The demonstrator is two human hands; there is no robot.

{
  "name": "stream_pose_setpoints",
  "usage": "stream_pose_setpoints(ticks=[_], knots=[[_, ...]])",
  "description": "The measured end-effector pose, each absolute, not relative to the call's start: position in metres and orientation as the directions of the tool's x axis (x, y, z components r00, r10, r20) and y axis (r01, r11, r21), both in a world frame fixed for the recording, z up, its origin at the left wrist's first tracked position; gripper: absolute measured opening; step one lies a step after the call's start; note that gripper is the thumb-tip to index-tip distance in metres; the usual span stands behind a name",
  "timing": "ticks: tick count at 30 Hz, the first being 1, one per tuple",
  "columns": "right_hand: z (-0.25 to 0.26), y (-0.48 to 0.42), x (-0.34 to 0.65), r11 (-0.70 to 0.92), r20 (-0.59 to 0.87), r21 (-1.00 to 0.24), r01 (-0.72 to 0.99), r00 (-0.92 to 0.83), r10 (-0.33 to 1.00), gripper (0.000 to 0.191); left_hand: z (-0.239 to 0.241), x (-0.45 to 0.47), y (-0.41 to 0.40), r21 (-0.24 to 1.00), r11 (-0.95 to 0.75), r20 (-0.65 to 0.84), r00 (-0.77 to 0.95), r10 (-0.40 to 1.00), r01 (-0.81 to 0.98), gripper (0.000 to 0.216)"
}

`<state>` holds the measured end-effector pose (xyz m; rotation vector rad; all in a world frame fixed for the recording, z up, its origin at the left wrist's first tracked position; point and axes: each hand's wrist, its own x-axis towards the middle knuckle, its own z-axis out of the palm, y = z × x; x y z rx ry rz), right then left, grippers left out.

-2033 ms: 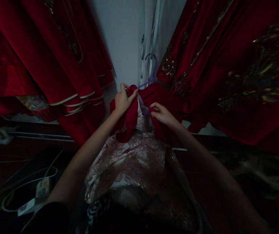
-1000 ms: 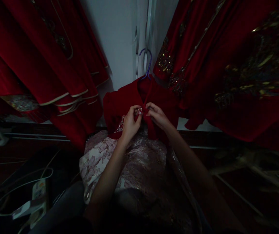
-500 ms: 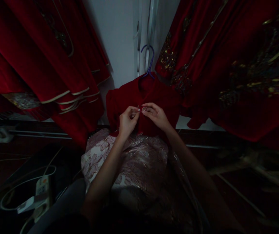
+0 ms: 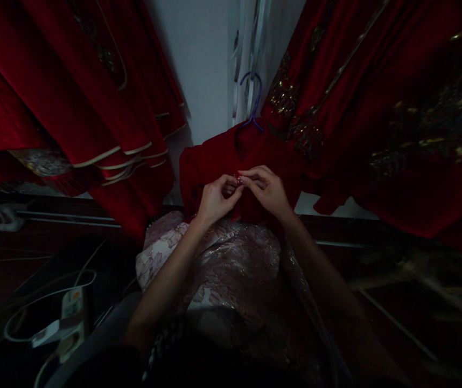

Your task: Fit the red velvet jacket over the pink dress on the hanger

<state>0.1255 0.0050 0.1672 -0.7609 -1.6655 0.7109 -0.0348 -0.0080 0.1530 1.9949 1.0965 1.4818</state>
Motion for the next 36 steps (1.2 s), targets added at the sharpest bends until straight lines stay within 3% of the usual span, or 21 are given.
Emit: stream_pose_setpoints(ticks=[9,15,22,29,31,33,36], knots=[[0.164,0.009,0.134,0.587,0.556,-0.803,0.103,-0.229,0.799,0.023,0.163,-0.036,-0.004,0.666,-0.632,0.602,0.214,0.769,0.397,0.009],[0.165,0.009,0.134,0.62,0.581,-0.772,0.138,-0.24,0.777,0.021,0.177,-0.043,-0.003,0.55,-0.696,0.601,0.36,0.714,0.462,0.009],[0.173,0.006,0.137,0.645,0.597,-0.751,0.144,-0.271,0.755,0.034,0.186,-0.047,0.008,0.475,-0.738,0.557,0.486,0.673,0.479,0.01],[0.167,0.02,0.135,0.642,0.59,-0.724,0.252,-0.256,0.766,0.038,0.189,-0.039,0.011,0.257,-0.769,0.545,0.569,0.615,0.585,0.008],[0.158,0.03,0.132,0.639,0.617,-0.729,0.245,-0.167,0.769,0.035,0.177,-0.029,0.012,0.32,-0.735,0.58,0.49,0.651,0.597,0.011],[0.14,0.036,0.128,0.614,0.616,-0.766,0.194,-0.052,0.786,0.035,0.152,-0.017,0.015,0.48,-0.675,0.636,0.309,0.707,0.56,0.014],[0.094,0.028,0.124,0.543,0.55,-0.824,0.162,-0.002,0.835,0.052,0.095,0.002,0.021,0.744,-0.577,0.623,-0.037,0.781,0.337,0.029]])
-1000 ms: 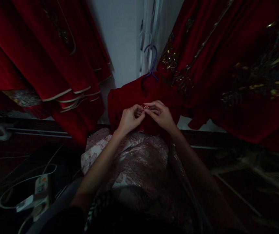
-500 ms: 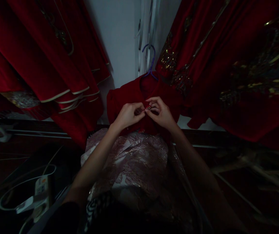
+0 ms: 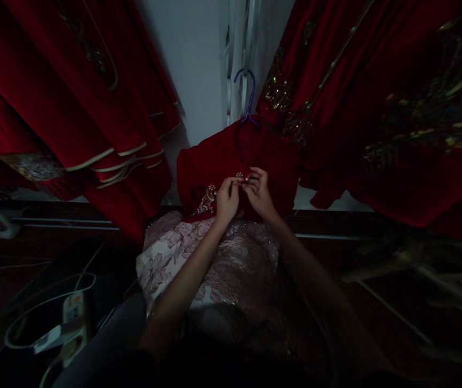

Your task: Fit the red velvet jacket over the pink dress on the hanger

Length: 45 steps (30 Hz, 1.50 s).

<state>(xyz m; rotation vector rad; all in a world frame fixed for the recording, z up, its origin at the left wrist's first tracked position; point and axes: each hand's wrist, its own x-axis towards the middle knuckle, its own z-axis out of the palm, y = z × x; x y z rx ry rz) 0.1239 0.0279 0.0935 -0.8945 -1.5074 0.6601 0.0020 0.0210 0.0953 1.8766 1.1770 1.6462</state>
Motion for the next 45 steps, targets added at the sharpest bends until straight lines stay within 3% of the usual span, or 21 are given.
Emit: stream_pose_setpoints(ticks=[4,7,12,19,26,35,39,45], knots=[[0.021,-0.002,0.126,0.49,0.474,-0.811,0.321,-0.131,0.871,0.078,0.028,0.017,0.026,0.873,-0.456,0.484,-0.179,0.857,0.174,0.036],[-0.007,-0.014,0.13,0.495,0.464,-0.746,0.445,-0.186,0.866,0.069,0.01,0.021,0.026,0.865,-0.464,0.489,-0.114,0.865,0.188,0.038],[-0.001,-0.014,0.128,0.507,0.498,-0.66,0.555,-0.182,0.848,0.056,0.015,0.019,0.016,0.828,-0.492,0.54,-0.147,0.829,0.268,0.036],[0.005,-0.023,0.119,0.566,0.465,-0.599,0.567,-0.33,0.821,0.055,0.023,0.012,-0.006,0.749,-0.405,0.653,-0.482,0.584,0.524,0.031],[-0.004,-0.03,0.111,0.495,0.601,-0.483,0.722,-0.138,0.787,0.041,0.029,0.009,-0.002,0.713,-0.269,0.626,-0.416,0.659,0.647,0.055],[-0.004,-0.018,0.11,0.509,0.506,-0.44,0.74,-0.263,0.821,0.052,0.024,0.005,0.006,0.717,-0.335,0.638,-0.382,0.669,0.612,0.062],[-0.009,-0.012,0.106,0.483,0.538,-0.502,0.717,-0.178,0.824,0.051,0.021,0.001,0.013,0.703,-0.396,0.667,-0.354,0.656,0.592,0.065],[0.029,-0.025,0.107,0.492,0.669,-0.697,0.522,0.228,0.707,0.036,0.018,-0.001,0.016,0.698,-0.444,0.694,-0.378,0.613,0.562,0.063]])
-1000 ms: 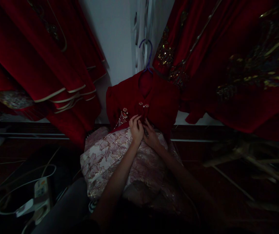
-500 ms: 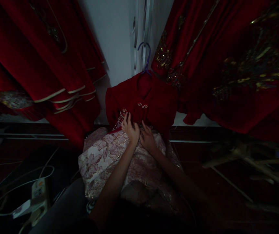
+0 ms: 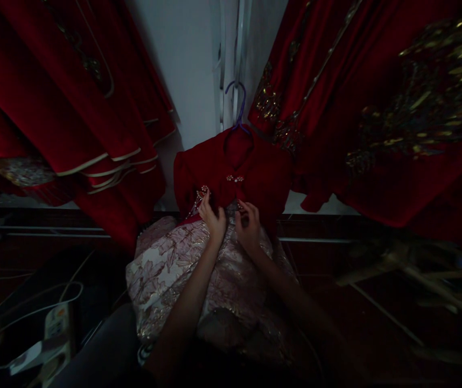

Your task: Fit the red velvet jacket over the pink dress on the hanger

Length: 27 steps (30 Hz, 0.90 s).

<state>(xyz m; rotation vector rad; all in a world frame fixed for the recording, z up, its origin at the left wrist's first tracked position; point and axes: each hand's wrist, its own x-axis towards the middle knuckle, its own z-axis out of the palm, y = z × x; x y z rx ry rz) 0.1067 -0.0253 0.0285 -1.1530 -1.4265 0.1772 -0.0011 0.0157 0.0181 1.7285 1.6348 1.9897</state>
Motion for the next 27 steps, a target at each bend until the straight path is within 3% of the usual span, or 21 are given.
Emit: stream_pose_setpoints(ticks=[5,8,12,20,27], knots=[[0.068,-0.024,0.104,0.551,0.663,-0.736,0.394,0.253,0.704,0.027,0.018,-0.001,0.015,0.697,-0.475,0.698,-0.359,0.619,0.537,0.058],[0.077,-0.012,0.091,0.57,0.633,-0.761,0.31,0.168,0.755,0.023,0.018,-0.001,0.014,0.736,-0.479,0.668,-0.399,0.628,0.478,0.054],[0.082,0.008,0.074,0.549,0.573,-0.81,0.207,0.074,0.816,0.035,0.022,-0.002,0.013,0.799,-0.511,0.599,-0.505,0.622,0.317,0.05],[0.083,0.028,0.062,0.581,0.595,-0.774,0.252,-0.024,0.803,0.036,0.04,-0.016,0.022,0.826,-0.564,0.487,-0.529,0.695,0.019,0.036],[0.083,0.032,0.056,0.581,0.611,-0.739,0.339,-0.026,0.792,0.032,0.045,-0.024,0.026,0.867,-0.498,0.406,-0.565,0.718,-0.009,0.032]])
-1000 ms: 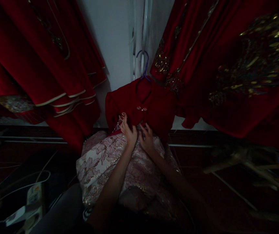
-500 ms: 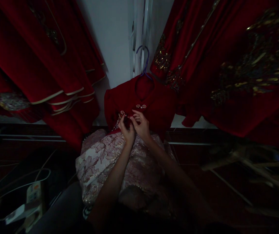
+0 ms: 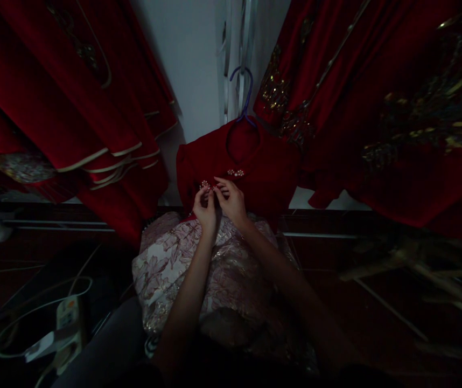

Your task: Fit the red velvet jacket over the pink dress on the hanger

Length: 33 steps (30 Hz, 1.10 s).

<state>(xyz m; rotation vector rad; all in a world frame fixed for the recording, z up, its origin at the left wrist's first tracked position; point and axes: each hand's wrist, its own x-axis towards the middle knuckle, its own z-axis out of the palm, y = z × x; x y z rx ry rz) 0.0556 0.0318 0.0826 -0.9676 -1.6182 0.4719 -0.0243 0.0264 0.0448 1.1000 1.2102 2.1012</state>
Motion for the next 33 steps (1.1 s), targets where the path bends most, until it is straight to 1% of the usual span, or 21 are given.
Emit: stream_pose_setpoints(ticks=[6,14,18,21,24,26,28,30,31,33], knots=[[0.084,0.03,0.055,0.59,0.618,-0.724,0.357,-0.042,0.785,0.03,0.045,-0.033,0.023,0.896,-0.444,0.382,-0.536,0.753,0.014,0.036],[0.083,0.035,0.055,0.618,0.64,-0.68,0.395,-0.093,0.763,0.026,0.053,-0.045,0.028,0.899,-0.439,0.387,-0.494,0.778,0.013,0.028],[0.087,0.041,0.055,0.631,0.649,-0.658,0.411,-0.116,0.752,0.027,0.057,-0.054,0.039,0.901,-0.427,0.412,-0.44,0.798,0.068,0.024],[0.09,0.044,0.057,0.622,0.637,-0.667,0.409,-0.119,0.762,0.026,0.057,-0.055,0.043,0.89,-0.448,0.446,-0.376,0.812,0.088,0.022],[0.086,0.038,0.063,0.604,0.595,-0.717,0.348,-0.144,0.79,0.026,0.043,-0.042,0.031,0.893,-0.44,0.438,-0.393,0.809,0.091,0.032],[0.078,0.028,0.072,0.576,0.548,-0.764,0.29,-0.178,0.817,0.027,0.028,-0.03,0.013,0.894,-0.41,0.447,-0.406,0.797,0.181,0.038],[0.064,0.013,0.086,0.543,0.501,-0.797,0.264,-0.212,0.839,0.028,0.013,-0.02,-0.008,0.841,-0.376,0.51,-0.339,0.79,0.389,0.03],[0.049,-0.001,0.105,0.531,0.47,-0.796,0.293,-0.254,0.845,0.031,0.002,-0.015,-0.024,0.755,-0.333,0.563,-0.296,0.772,0.565,0.031],[0.041,-0.007,0.117,0.52,0.45,-0.793,0.316,-0.27,0.851,0.033,0.0,-0.015,-0.03,0.721,-0.309,0.579,-0.294,0.76,0.621,0.033],[0.03,-0.016,0.14,0.486,0.411,-0.793,0.368,-0.266,0.872,0.032,-0.001,-0.017,-0.033,0.687,-0.275,0.598,-0.309,0.74,0.672,0.038]])
